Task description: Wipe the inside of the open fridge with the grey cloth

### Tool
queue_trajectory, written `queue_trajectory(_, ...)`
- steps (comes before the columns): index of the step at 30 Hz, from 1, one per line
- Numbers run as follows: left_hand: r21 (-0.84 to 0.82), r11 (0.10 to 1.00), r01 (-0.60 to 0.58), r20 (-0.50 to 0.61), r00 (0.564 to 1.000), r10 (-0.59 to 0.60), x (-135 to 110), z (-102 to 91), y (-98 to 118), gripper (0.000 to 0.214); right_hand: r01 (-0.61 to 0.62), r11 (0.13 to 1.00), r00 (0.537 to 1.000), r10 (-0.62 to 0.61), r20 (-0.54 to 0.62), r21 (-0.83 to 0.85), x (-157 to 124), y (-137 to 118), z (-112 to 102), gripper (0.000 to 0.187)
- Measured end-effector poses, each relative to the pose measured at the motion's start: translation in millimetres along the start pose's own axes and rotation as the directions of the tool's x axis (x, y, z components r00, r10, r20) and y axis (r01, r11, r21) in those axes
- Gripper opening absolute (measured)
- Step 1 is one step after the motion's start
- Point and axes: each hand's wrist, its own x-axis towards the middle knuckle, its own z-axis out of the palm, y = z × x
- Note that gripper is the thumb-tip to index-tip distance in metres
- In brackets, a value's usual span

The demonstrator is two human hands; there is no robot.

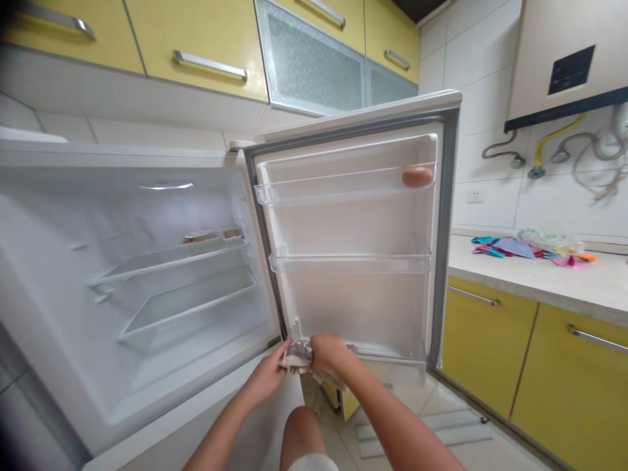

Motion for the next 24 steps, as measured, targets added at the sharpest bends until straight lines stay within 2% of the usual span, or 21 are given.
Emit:
queue_trajectory(5, 0.131, 0.990, 0.048, -0.017, 0.999, -0.047, -8, 8.9, 11, 0.073, -0.068, 0.997, 0.996, 0.066, -0.066, -0.024, -35, 49, 0, 0.053)
queue_trajectory(11, 0.154, 0.986, 0.058, -0.023, 0.998, -0.055, -9, 15.9, 10, 0.071, -0.142, 0.989, 0.983, 0.137, -0.125, -0.038, -72, 93, 4, 0.047)
queue_trajectory(18, 0.170, 0.980, 0.101, -0.049, 0.994, -0.094, -10, 19.6, 6, 0.073, -0.220, 0.975, 0.965, 0.212, -0.153, -0.041, -105, 131, 7, 0.038)
queue_trajectory(24, 0.204, 0.975, 0.087, -0.022, 0.996, -0.085, -10, 19.8, 8, 0.081, -0.258, 0.965, 0.946, 0.245, -0.211, -0.038, -117, 142, 12, 0.037)
